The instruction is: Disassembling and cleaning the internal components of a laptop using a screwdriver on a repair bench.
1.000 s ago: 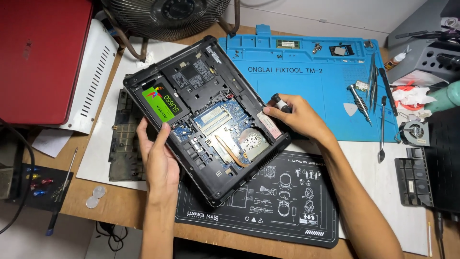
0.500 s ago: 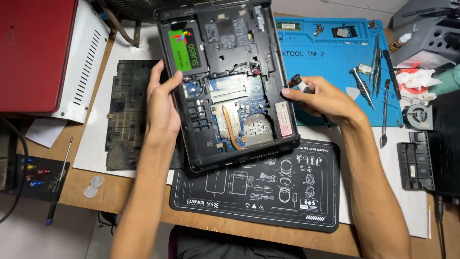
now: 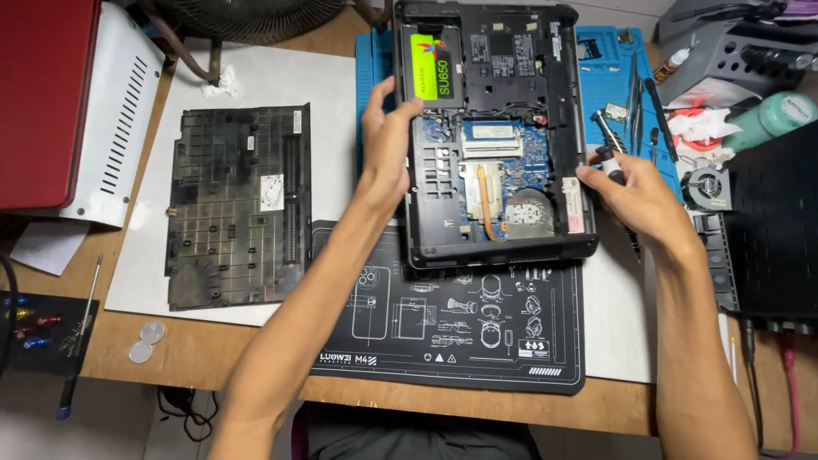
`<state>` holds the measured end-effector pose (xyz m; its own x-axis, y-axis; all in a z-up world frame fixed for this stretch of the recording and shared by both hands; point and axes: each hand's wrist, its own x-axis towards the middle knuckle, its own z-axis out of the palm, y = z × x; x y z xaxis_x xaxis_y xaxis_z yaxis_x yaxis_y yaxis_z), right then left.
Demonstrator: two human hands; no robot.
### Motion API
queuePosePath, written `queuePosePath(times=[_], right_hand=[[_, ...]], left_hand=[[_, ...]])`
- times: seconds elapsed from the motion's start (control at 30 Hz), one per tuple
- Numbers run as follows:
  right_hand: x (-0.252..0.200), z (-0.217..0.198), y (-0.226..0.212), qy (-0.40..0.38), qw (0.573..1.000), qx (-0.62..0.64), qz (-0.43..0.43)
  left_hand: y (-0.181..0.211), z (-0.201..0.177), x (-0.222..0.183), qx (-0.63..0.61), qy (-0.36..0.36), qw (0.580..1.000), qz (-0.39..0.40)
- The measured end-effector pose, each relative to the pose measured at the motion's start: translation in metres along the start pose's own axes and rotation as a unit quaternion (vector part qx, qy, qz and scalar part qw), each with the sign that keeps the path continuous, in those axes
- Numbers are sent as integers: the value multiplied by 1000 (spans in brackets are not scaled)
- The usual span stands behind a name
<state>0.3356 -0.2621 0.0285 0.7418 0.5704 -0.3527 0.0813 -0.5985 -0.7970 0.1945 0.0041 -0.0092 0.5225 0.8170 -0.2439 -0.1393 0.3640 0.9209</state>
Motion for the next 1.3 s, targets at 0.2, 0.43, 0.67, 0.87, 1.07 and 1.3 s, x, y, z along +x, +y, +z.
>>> queuePosePath(times=[0.2, 0.43, 0.67, 0.87, 1.07, 1.3], right_hand=[[-14, -22, 11, 80, 994, -68, 28], [5, -36, 58, 119, 973, -198, -27], [-21, -25, 46, 80, 994, -79, 3], [-51, 5, 24, 13, 997, 75, 31], [-75, 42, 12, -46, 987, 146, -55], [-94, 80, -4, -95, 978, 185, -22]], left_hand=[[-23, 33, -28, 14, -5, 1000, -24], [-48, 46, -24, 55, 20, 998, -17], [-45, 36, -8, 38, -29, 998, -49], [-25, 18, 9, 81, -97, 991, 50], [-7, 4, 50, 233, -145, 954, 121], [4, 0, 75, 367, -186, 905, 111]])
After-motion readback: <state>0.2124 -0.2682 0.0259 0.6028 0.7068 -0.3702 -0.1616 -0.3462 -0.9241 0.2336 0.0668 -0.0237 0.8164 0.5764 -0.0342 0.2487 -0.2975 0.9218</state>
